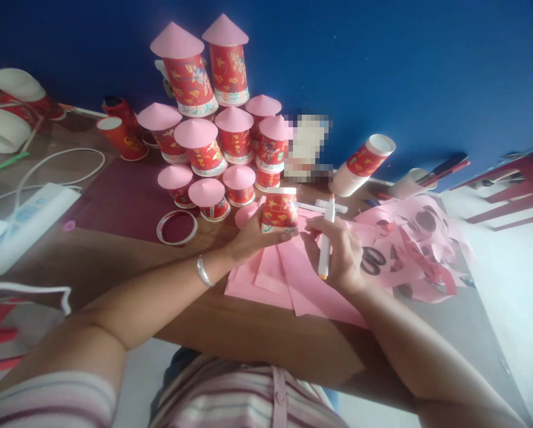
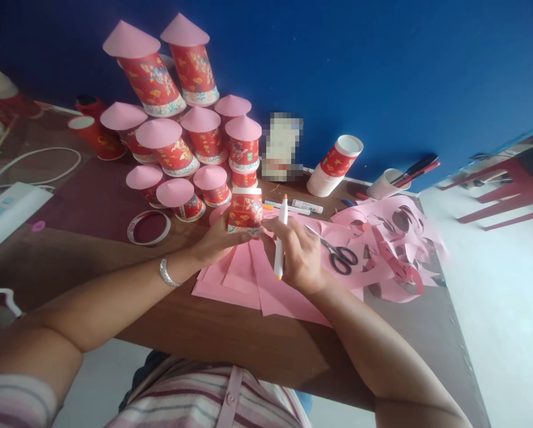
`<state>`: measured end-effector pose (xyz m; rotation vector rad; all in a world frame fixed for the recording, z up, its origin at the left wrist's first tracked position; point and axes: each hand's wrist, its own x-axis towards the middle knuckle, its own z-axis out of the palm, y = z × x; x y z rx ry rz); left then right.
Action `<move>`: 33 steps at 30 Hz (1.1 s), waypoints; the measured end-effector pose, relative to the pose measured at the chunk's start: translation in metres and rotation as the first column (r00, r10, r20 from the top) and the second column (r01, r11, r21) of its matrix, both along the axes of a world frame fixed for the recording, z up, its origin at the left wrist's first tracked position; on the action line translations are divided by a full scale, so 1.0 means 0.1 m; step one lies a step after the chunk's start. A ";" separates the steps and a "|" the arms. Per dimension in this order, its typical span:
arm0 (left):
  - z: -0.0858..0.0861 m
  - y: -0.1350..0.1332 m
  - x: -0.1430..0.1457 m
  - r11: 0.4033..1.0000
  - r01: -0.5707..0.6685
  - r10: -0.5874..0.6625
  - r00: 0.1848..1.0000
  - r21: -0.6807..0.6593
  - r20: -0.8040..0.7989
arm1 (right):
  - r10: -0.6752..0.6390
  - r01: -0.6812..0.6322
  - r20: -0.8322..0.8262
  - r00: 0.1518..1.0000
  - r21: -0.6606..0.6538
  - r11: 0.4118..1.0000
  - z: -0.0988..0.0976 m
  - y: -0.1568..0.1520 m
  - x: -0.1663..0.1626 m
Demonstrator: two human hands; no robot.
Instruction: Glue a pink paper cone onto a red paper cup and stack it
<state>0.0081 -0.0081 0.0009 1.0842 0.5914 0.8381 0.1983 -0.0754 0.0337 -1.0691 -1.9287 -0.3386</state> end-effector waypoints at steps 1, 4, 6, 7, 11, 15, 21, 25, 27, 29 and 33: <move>0.01 0.00 0.01 0.999 -0.021 0.021 1.000 0.030 -0.020 | 0.016 -0.016 0.014 1.000 -0.007 1.000 -0.01 0.00 0.00; 0.06 0.00 0.04 0.986 -0.067 0.071 0.997 0.151 -0.023 | 0.048 -0.049 0.050 0.998 0.009 0.999 -0.05 0.01 -0.02; 0.07 0.00 0.06 0.978 -0.067 0.067 0.998 0.200 0.009 | 0.052 -0.054 0.061 0.997 0.019 0.998 -0.07 0.01 -0.04; 0.07 -0.01 0.06 0.976 -0.065 0.061 0.998 0.208 0.025 | 0.049 -0.050 0.065 0.997 0.018 0.999 -0.08 0.02 -0.05; 0.02 -0.02 0.04 0.978 -0.022 0.012 0.999 0.210 0.048 | 0.006 -0.006 0.100 0.995 -0.007 1.000 -0.12 0.03 -0.04; -0.05 -0.02 0.02 0.989 0.066 -0.085 0.985 0.131 0.147 | -0.059 0.064 0.104 0.993 -0.047 0.997 -0.16 0.05 0.02; -0.14 0.03 0.03 0.998 0.026 -0.036 0.980 0.054 0.194 | -0.081 0.084 0.029 0.996 -0.129 0.988 -0.19 0.12 0.09; -0.11 0.05 0.00 0.993 -0.014 0.004 0.996 0.113 0.093 | -0.078 0.073 -0.026 0.997 -0.154 0.985 -0.18 0.12 0.08; -0.07 0.05 -0.02 0.991 -0.015 0.006 0.998 0.131 0.068 | -0.062 0.050 -0.063 0.996 -0.183 0.982 -0.19 0.10 0.07; -0.03 0.04 -0.02 0.994 0.004 -0.012 0.998 0.110 0.068 | -0.036 0.014 -0.100 0.994 -0.215 0.977 -0.21 0.09 0.05; -0.01 0.00 0.02 0.999 0.033 -0.036 0.994 0.030 0.102 | 0.036 -0.079 -0.157 0.987 -0.278 0.957 -0.29 0.07 0.01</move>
